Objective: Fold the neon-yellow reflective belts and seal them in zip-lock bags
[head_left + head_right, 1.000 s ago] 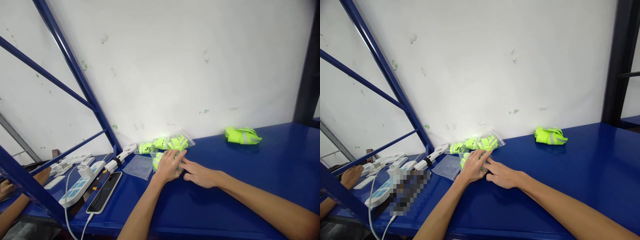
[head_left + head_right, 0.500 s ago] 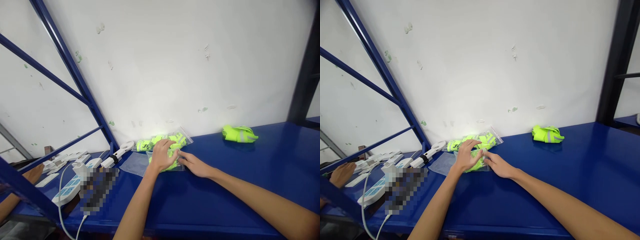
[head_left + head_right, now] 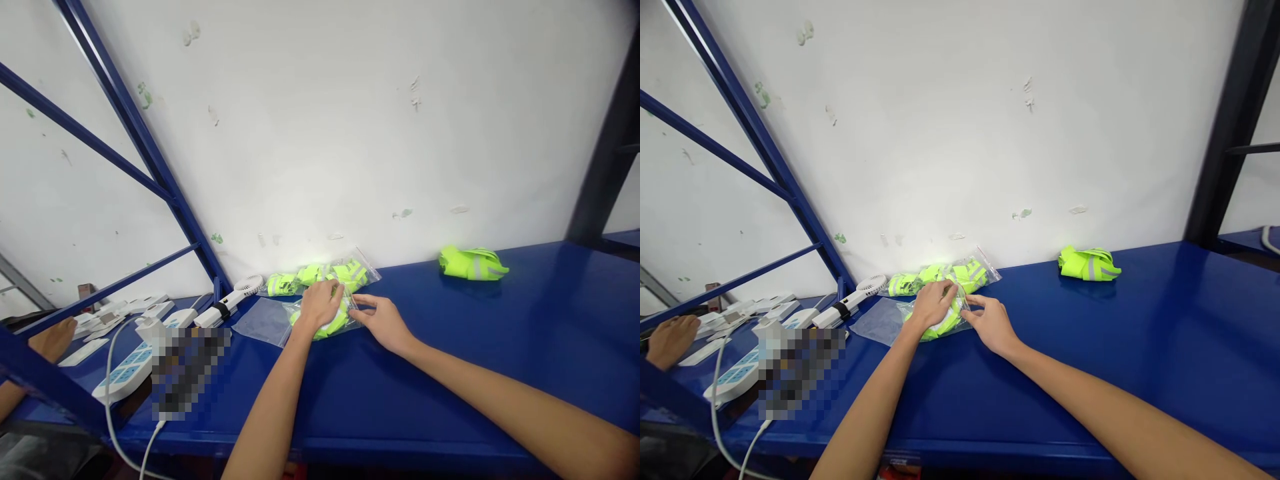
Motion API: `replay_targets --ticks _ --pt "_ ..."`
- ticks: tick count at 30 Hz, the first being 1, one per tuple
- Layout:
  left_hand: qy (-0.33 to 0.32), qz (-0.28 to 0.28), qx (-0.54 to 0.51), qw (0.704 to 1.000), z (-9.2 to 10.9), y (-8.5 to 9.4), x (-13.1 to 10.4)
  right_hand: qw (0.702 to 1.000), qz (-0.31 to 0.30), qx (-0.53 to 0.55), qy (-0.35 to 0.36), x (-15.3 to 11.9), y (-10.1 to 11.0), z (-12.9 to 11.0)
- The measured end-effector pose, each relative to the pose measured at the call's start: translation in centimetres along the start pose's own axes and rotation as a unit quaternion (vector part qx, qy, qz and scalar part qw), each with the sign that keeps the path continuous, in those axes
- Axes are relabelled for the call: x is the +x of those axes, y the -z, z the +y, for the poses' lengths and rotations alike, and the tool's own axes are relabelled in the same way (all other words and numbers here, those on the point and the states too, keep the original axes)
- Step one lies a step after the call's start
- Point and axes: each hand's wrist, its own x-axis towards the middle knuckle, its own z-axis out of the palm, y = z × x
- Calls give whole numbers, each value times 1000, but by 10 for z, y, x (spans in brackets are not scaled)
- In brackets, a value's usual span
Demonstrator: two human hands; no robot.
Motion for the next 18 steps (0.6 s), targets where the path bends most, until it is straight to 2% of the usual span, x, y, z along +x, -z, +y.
replay_targets --ticks 6,10,14,18 --pt "6 -5 -23 1000 1 2 0 995 -69 55 -46 -1 -4 -4" --pt "-13 13 -16 1000 8 1 -3 986 -127 98 -47 2 -1 -3" --pt "-35 17 -2 999 18 2 -7 983 -153 80 -64 6 1 -1" --pt "-54 16 -3 998 22 3 -11 982 -148 85 -80 12 1 5"
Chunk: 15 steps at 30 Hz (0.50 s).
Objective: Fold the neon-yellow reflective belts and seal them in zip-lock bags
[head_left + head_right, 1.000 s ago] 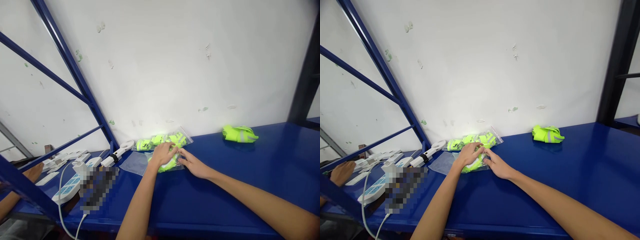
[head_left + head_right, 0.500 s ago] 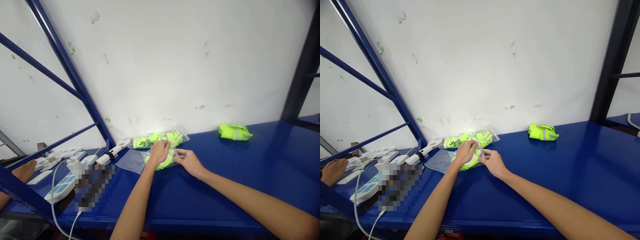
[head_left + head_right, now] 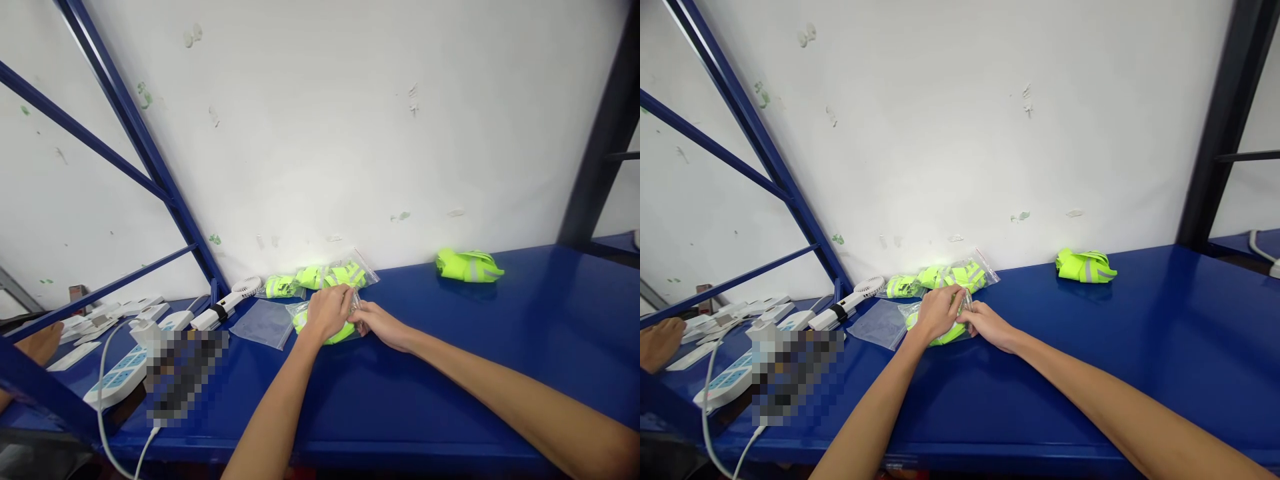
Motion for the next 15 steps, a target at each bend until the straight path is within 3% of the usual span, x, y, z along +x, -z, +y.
replay_targets --ticks 6,12,15 --pt "2 3 -11 1000 -6 -1 -4 999 -25 -27 35 0 9 0" --pt "22 11 -13 1000 -7 -2 -4 969 150 -163 107 5 18 4" --pt "26 13 -6 1000 -5 -3 -4 978 120 -134 102 3 19 3"
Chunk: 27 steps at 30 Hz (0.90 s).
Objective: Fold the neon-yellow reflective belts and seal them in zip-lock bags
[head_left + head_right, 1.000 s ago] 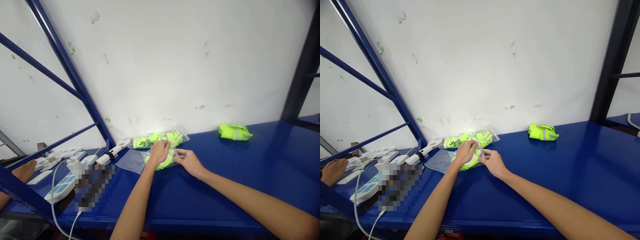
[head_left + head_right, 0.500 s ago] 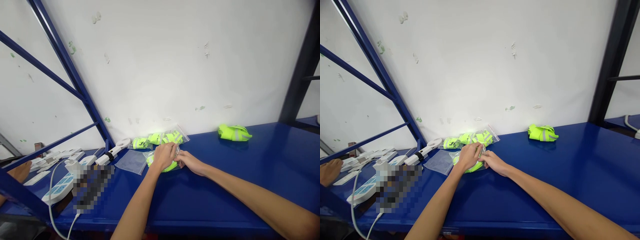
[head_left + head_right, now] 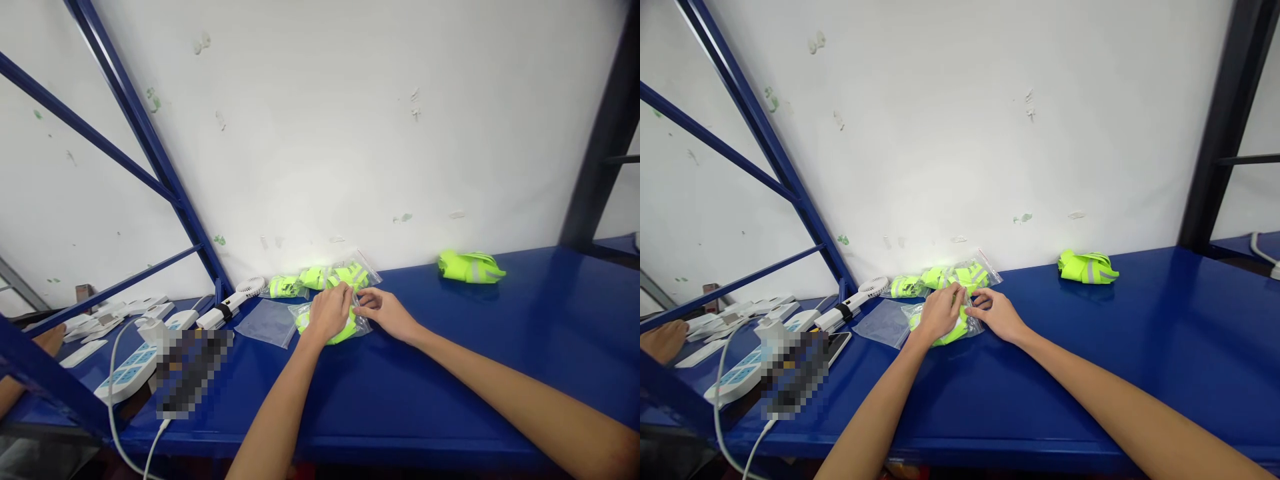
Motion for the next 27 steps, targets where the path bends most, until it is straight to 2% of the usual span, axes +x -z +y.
replay_targets --ticks 2,4,8,13,17,21,23,27 --pt "4 4 -6 1000 0 0 -1 998 -50 26 -7 -3 0 -3" --pt "8 11 -19 1000 -1 0 -2 997 -69 32 -8 -6 -1 -7" --pt "9 24 -49 998 -3 1 -2 998 -57 39 -3 -8 -2 -10" --pt "16 24 -79 996 -4 4 -1 997 -69 31 23 -8 -1 -14" --pt "16 13 -96 995 -2 9 -2 991 -87 99 -6 -9 -2 -15" --pt "4 -7 -116 993 -1 14 -3 986 -68 144 -49 -8 -4 -10" --pt "0 -9 -117 993 -1 15 -3 989 -57 131 -46 -7 -4 -8" --pt "4 -5 -103 995 -1 14 -4 996 -61 68 5 -4 -2 -9"
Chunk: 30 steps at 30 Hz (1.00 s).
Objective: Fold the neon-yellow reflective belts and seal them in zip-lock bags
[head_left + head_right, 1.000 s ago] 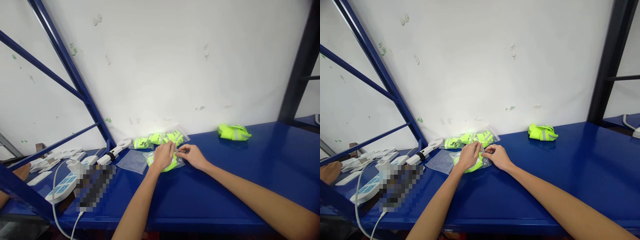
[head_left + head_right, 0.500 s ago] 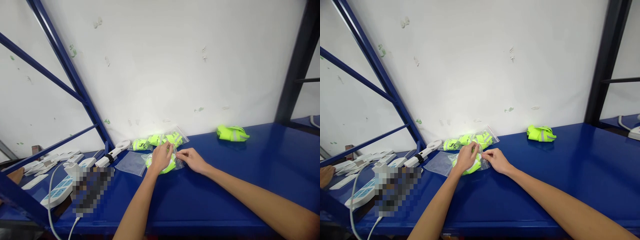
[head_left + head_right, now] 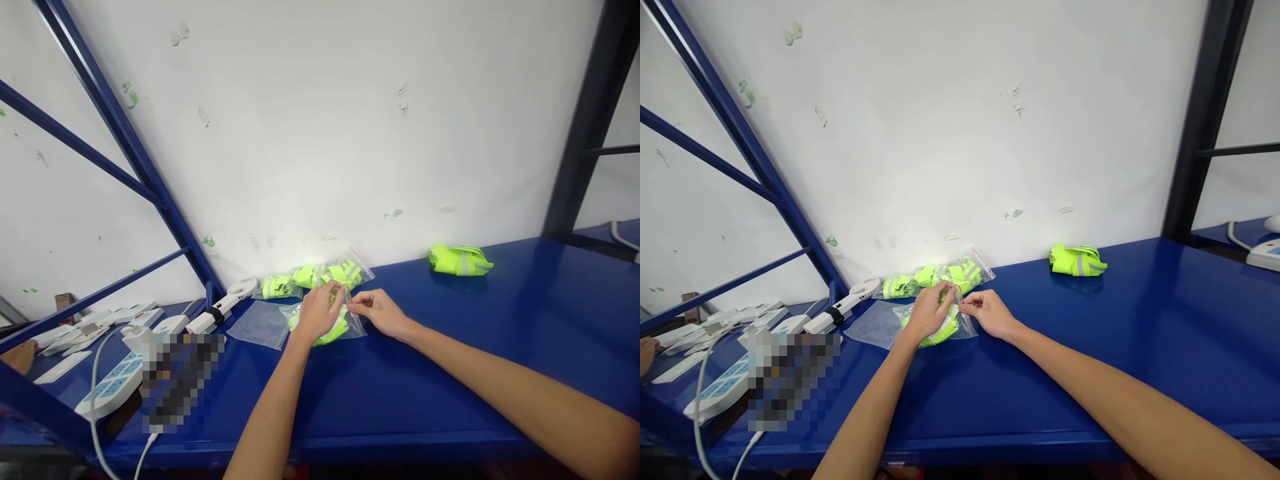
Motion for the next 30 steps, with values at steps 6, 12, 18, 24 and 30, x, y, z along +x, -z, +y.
replay_targets --ticks 6,12,18,24,30 --pt "9 -10 -2 1000 -3 -4 3 999 -24 -26 18 7 7 6" --pt "7 -37 -3 999 -3 -6 4 989 51 -136 18 12 8 9" --pt "-8 -36 11 999 2 -4 2 987 51 -146 36 9 6 5" --pt "10 -62 -30 998 6 3 5 997 -31 -71 31 4 13 2" --pt "-17 -65 -101 993 1 5 3 999 -44 6 -13 0 9 0"
